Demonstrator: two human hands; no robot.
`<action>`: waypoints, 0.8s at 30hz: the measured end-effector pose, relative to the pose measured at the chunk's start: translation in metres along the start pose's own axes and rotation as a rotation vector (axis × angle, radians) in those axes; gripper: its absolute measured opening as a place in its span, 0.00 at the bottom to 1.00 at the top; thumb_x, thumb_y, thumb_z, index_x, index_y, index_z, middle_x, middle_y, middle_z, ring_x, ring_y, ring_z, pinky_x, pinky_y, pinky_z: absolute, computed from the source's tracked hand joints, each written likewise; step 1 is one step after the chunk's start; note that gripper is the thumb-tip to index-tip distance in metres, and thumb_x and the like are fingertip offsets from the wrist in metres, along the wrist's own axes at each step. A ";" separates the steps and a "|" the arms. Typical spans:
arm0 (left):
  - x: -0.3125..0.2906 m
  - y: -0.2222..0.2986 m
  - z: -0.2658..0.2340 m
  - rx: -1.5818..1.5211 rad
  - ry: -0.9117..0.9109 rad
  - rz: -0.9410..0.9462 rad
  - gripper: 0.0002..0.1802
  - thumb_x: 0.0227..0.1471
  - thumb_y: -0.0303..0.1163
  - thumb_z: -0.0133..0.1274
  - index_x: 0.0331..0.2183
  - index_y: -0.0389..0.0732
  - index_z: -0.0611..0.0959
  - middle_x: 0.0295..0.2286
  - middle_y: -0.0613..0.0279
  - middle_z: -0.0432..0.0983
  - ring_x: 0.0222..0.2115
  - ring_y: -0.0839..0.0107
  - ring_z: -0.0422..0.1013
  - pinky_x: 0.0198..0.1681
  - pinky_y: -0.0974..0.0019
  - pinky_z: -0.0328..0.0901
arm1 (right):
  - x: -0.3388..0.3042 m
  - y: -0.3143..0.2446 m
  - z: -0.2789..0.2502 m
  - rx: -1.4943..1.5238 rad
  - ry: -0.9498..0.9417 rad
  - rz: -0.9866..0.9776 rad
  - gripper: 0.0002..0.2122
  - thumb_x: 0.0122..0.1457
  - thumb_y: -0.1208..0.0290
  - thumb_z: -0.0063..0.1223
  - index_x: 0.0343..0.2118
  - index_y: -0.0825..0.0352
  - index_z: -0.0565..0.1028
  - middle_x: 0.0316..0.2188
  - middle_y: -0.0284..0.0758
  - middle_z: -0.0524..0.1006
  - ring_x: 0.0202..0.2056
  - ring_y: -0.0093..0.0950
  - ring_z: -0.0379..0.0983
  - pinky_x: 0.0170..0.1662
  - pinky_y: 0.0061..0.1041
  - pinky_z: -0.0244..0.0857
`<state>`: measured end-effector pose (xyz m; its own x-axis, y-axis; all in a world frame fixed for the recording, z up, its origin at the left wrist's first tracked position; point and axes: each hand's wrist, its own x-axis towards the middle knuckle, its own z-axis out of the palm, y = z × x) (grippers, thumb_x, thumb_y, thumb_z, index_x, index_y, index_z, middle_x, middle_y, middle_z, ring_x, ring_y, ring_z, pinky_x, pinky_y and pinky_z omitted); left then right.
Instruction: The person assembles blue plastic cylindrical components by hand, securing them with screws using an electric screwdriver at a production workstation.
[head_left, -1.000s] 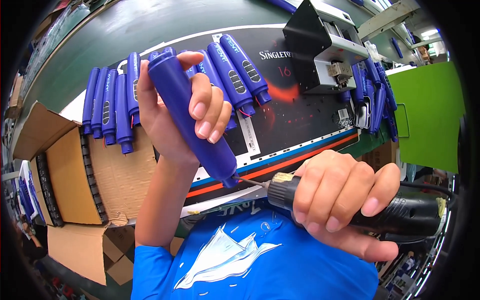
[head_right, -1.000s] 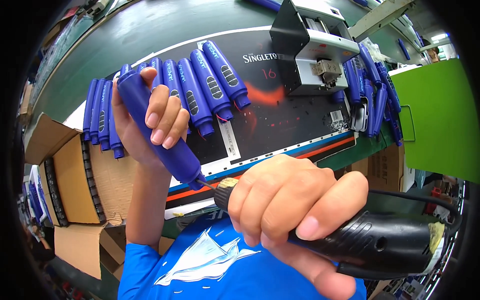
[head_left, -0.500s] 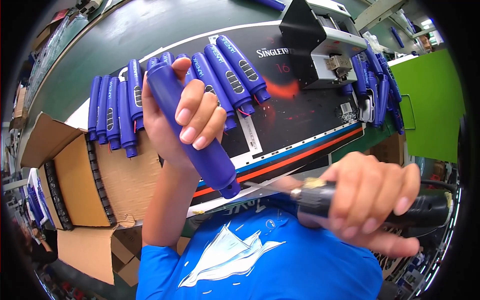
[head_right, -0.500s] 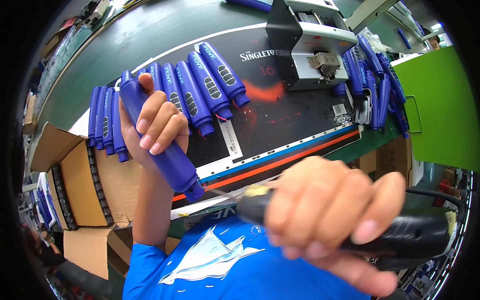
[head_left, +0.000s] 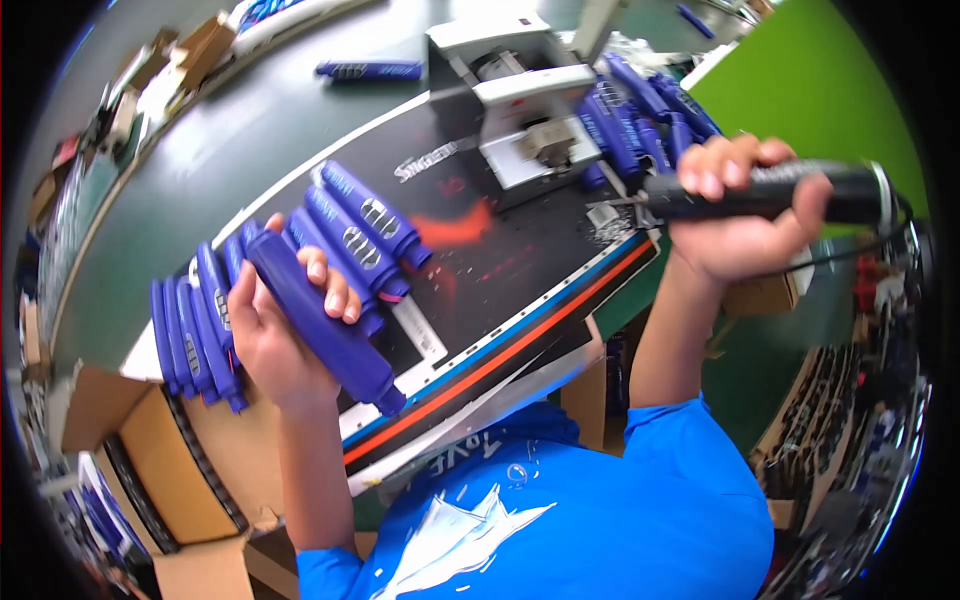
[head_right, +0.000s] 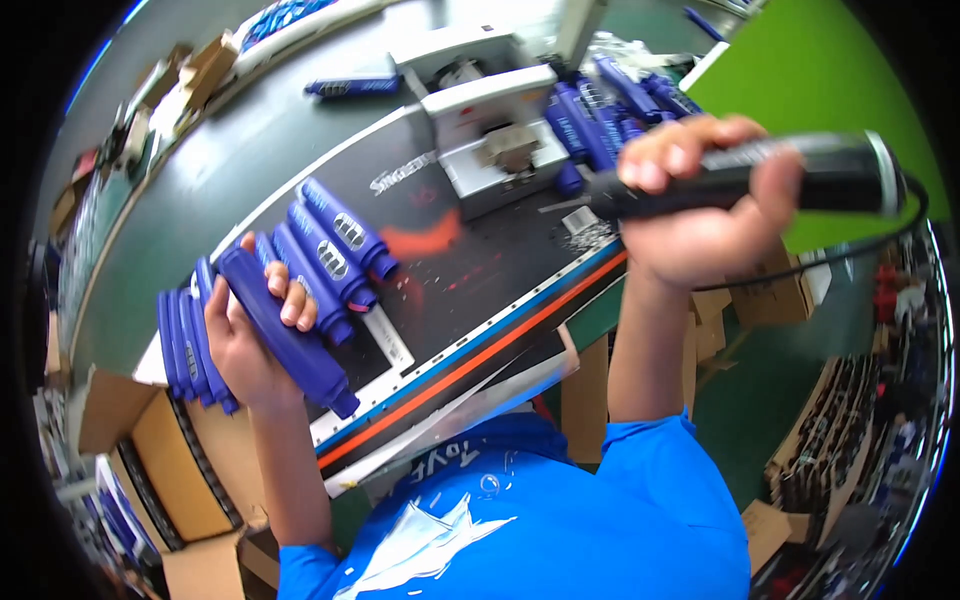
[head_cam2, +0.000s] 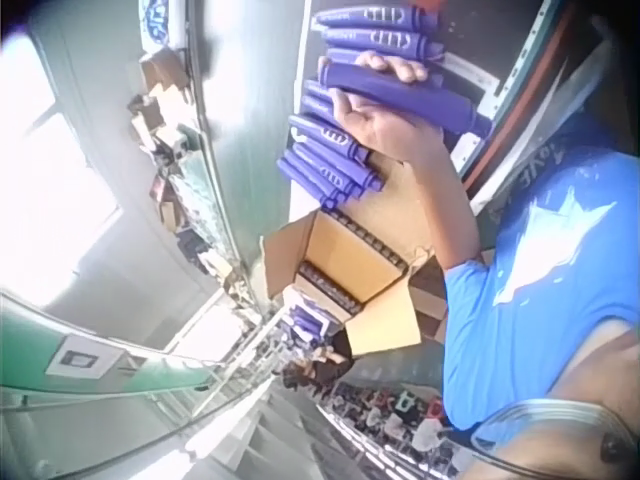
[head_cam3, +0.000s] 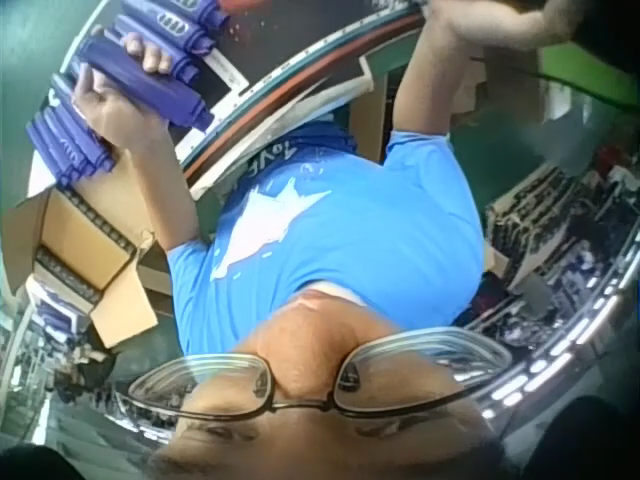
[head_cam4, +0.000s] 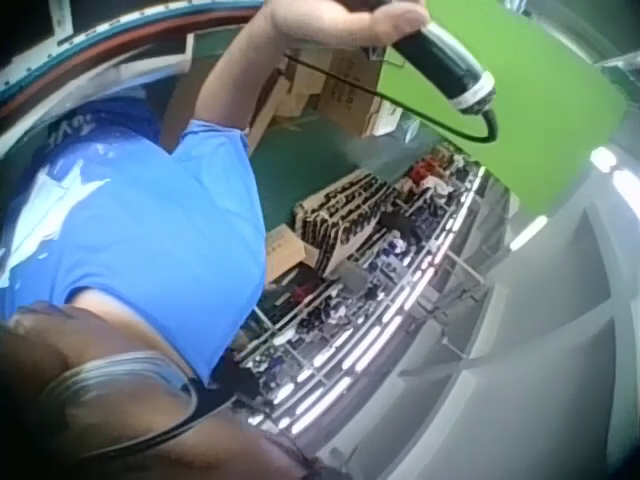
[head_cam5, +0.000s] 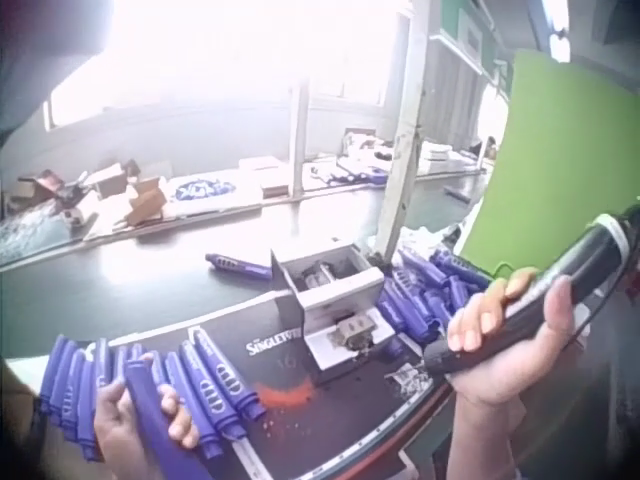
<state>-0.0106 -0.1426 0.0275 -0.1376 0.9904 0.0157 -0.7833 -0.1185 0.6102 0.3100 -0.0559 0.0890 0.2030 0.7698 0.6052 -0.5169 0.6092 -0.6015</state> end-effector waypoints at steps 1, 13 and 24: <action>0.002 -0.004 0.006 0.026 0.084 -0.035 0.26 0.64 0.43 0.35 0.60 0.43 0.61 0.32 0.54 0.67 0.25 0.65 0.69 0.30 0.60 0.69 | 0.006 0.003 0.003 -0.042 0.040 -0.027 0.21 0.62 0.45 0.46 0.31 0.62 0.72 0.18 0.34 0.70 0.17 0.28 0.67 0.22 0.30 0.64; 0.140 -0.072 0.036 1.880 0.118 0.317 0.36 0.53 0.37 0.58 0.60 0.33 0.68 0.52 0.35 0.64 0.51 0.41 0.68 0.55 0.53 0.63 | 0.043 0.063 0.038 -0.342 0.048 -0.076 0.14 0.59 0.64 0.62 0.26 0.69 0.73 0.15 0.29 0.70 0.14 0.19 0.67 0.19 0.21 0.62; 0.187 -0.071 0.030 2.437 -0.111 0.047 0.30 0.55 0.33 0.55 0.59 0.41 0.70 0.62 0.40 0.57 0.64 0.42 0.52 0.61 0.36 0.50 | 0.024 0.062 0.028 -0.531 0.029 0.181 0.18 0.53 0.56 0.67 0.30 0.69 0.76 0.18 0.31 0.75 0.23 0.17 0.71 0.27 0.21 0.65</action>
<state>0.0371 0.0532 0.0108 -0.0454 0.9987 0.0245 0.9980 0.0443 0.0441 0.2597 -0.0048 0.0810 0.1766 0.8715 0.4575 -0.0575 0.4732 -0.8791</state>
